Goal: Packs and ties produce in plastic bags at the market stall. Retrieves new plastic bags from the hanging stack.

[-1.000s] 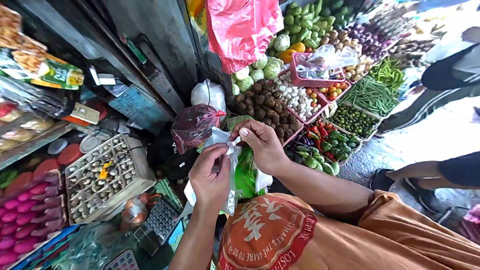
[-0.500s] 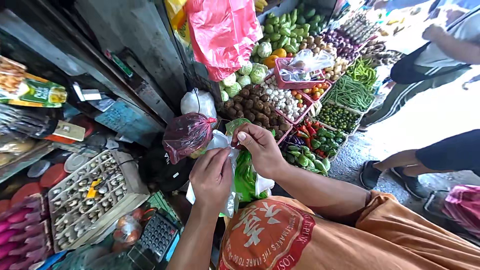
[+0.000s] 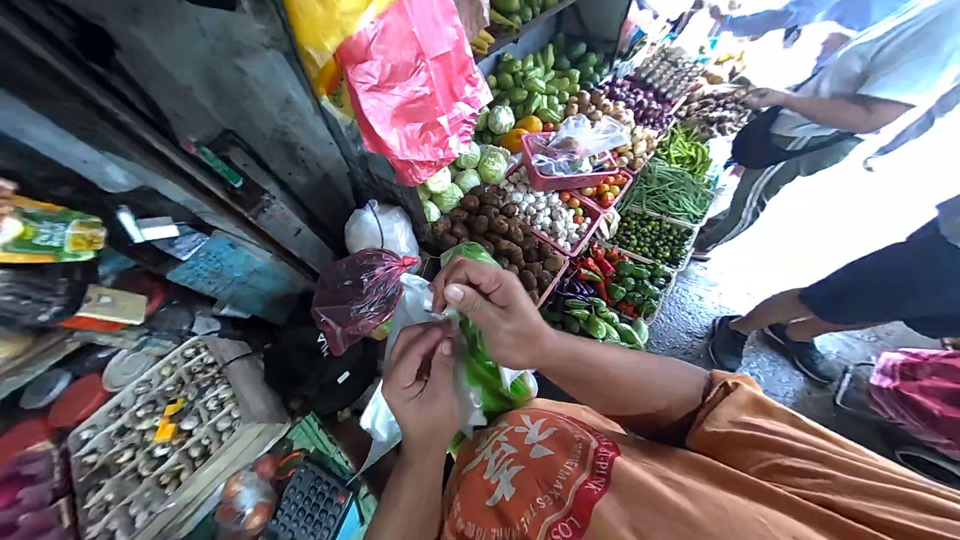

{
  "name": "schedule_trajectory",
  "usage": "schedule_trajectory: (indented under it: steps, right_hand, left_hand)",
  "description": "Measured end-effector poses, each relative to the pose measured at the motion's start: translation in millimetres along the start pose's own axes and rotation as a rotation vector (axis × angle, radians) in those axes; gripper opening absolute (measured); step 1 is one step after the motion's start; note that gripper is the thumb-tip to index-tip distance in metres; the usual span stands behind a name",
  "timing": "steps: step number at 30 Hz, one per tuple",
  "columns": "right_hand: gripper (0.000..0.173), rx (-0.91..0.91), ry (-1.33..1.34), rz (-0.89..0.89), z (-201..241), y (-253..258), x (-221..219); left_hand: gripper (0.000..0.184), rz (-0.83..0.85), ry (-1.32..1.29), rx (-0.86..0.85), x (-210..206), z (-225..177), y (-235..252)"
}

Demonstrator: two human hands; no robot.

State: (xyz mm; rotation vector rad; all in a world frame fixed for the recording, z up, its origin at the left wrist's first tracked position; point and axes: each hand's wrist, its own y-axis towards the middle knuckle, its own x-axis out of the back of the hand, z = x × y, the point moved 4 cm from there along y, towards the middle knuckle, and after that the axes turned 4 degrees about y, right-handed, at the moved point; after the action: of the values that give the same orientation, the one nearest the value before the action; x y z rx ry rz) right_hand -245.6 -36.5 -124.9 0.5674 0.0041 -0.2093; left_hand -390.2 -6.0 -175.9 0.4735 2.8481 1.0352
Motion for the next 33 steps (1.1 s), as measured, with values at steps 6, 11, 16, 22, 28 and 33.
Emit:
schedule_trajectory:
  steps: [6,11,16,22,28,33]
  right_hand:
    - [0.024,0.159,-0.513,0.214,15.8,27.5,-13.6]
    - [0.025,0.301,-0.913,0.306,27.9,49.6,-13.0]
    - [0.025,0.281,-0.905,0.255,33.5,59.6,0.4]
    - [0.024,0.226,-0.829,0.214,34.9,65.0,10.4]
    - [0.023,0.221,-0.778,0.210,38.7,74.1,13.7]
    - [0.021,0.278,-0.749,0.211,46.4,78.3,10.0]
  left_hand:
    - [0.056,0.105,0.236,0.203,-17.1,13.7,9.7]
    - [0.041,0.111,0.526,0.068,-30.7,14.4,33.2]
    - [0.034,0.139,0.724,-0.068,-41.5,5.6,52.3]
    - [0.033,0.218,0.786,-0.112,-45.7,0.4,65.1]
    - [0.033,0.274,0.881,-0.138,-45.9,-10.6,78.0]
    - [0.034,0.314,0.937,-0.129,-39.8,-17.9,89.1]
